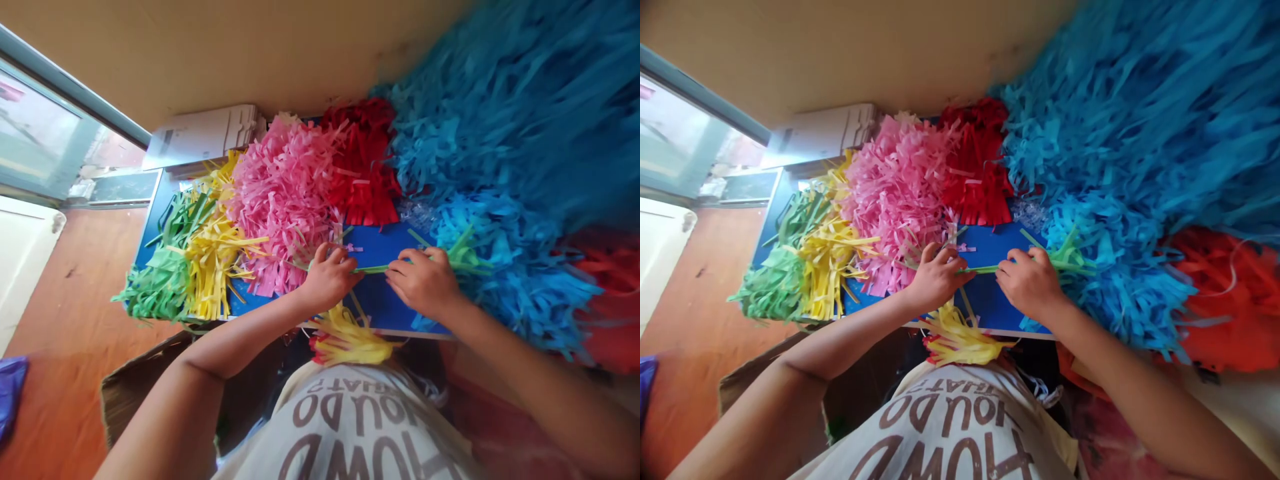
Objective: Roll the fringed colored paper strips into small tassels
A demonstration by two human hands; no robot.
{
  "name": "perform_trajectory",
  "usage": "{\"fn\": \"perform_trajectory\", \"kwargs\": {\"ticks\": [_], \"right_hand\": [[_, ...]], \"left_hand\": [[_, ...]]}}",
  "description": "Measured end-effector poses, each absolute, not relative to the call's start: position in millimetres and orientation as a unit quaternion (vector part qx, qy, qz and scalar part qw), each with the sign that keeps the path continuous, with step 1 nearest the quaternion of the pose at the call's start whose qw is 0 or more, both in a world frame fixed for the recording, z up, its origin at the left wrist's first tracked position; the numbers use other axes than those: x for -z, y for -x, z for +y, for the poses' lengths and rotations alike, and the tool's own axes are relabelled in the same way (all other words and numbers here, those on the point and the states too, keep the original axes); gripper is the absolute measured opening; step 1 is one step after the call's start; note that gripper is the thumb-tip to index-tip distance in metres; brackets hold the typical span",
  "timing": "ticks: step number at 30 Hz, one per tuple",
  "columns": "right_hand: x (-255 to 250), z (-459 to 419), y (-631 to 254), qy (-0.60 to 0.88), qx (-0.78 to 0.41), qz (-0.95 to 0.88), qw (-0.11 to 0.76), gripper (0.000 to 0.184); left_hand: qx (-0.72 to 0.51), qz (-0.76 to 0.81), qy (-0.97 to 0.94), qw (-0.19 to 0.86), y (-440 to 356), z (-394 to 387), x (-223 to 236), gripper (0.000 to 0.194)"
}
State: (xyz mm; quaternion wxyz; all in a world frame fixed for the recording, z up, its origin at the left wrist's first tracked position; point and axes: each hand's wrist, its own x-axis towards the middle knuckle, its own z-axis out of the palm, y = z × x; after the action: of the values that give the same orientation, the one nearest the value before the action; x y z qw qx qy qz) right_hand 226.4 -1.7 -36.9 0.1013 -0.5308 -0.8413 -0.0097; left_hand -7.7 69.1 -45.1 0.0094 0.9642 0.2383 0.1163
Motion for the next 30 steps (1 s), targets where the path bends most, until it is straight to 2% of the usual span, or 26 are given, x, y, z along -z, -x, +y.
{"fn": "perform_trajectory", "kwargs": {"ticks": [5, 9, 16, 19, 22, 27, 30], "right_hand": [[48, 4, -226, 0.490, 0.075, -0.864, 0.087, 0.023], [45, 11, -224, 0.485, 0.066, -0.868, 0.085, 0.024], [34, 26, -218, 0.453, 0.037, -0.891, -0.011, 0.022], [34, 30, -220, 0.485, -0.012, -0.874, 0.019, 0.016], [34, 26, -216, 0.517, 0.001, -0.855, 0.048, 0.010], [46, 14, -212, 0.520, 0.042, -0.849, 0.083, 0.024], [57, 11, -220, 0.538, 0.032, -0.834, 0.120, 0.023]], "left_hand": [[-0.116, 0.207, -0.971, -0.028, -1, 66, 49, 0.021], [-0.132, 0.221, -0.965, -0.047, -11, 69, 56, 0.026], [-0.089, 0.213, -0.973, -0.017, -16, 77, 50, 0.027], [-0.083, 0.227, -0.970, 0.002, -18, 78, 49, 0.023], [-0.090, 0.240, -0.967, 0.001, -19, 77, 54, 0.021], [-0.118, 0.261, -0.958, 0.000, -9, 76, 62, 0.027], [-0.115, 0.273, -0.955, -0.002, -1, 77, 63, 0.028]]}}
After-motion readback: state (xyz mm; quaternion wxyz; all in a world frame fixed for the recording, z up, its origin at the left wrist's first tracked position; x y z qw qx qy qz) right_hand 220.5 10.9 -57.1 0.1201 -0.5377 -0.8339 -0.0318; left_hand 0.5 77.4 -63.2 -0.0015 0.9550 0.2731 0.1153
